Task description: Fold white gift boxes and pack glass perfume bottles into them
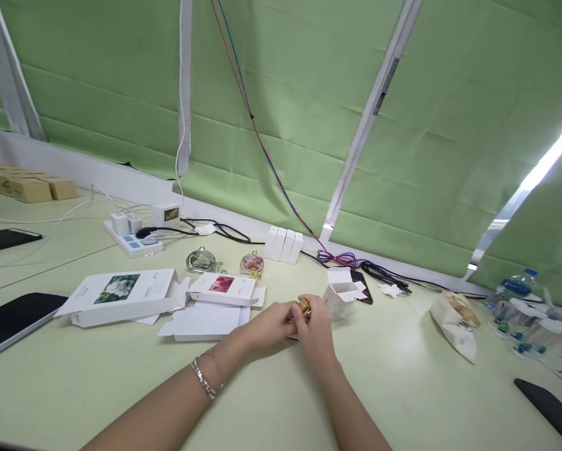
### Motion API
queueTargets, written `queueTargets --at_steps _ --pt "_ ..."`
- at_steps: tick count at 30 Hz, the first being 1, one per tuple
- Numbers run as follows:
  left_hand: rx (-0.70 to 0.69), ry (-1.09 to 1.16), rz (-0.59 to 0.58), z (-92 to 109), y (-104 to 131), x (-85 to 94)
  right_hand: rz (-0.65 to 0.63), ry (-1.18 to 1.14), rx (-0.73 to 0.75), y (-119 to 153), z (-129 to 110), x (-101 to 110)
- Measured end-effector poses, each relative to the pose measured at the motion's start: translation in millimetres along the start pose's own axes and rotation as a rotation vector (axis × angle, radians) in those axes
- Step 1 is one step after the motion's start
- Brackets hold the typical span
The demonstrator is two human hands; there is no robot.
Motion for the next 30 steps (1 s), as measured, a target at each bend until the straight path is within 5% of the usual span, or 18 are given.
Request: queueTargets --at_steps 7,15,24,30 --pt "-0.026 -0.041 -0.062 4 -1 3.3 0.023 -0.059 -0.039 -1 4 5" --pt "-0.01 -0.244 -0.007 5 1 13.1 0.362 -0.091 -0.185 -7 -1 35" --pt "0.017 -0.576 0.31 -3 -5 25.1 0.076 0.019 -0.065 -10 9 9" --pt "0.072 -0.602 0.343 -12 -8 25.5 0.033 0.096 -0.142 -2 28 -14"
Point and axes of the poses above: each hand's wrist, its own y-axis away from the middle knuckle, its own x-axis out of the back of the hand, z = x × y, the point moved 2 cm from there along -y, towards the middle knuckle, and after that the axes turned 1 degree about -z, right-handed, at the moved point
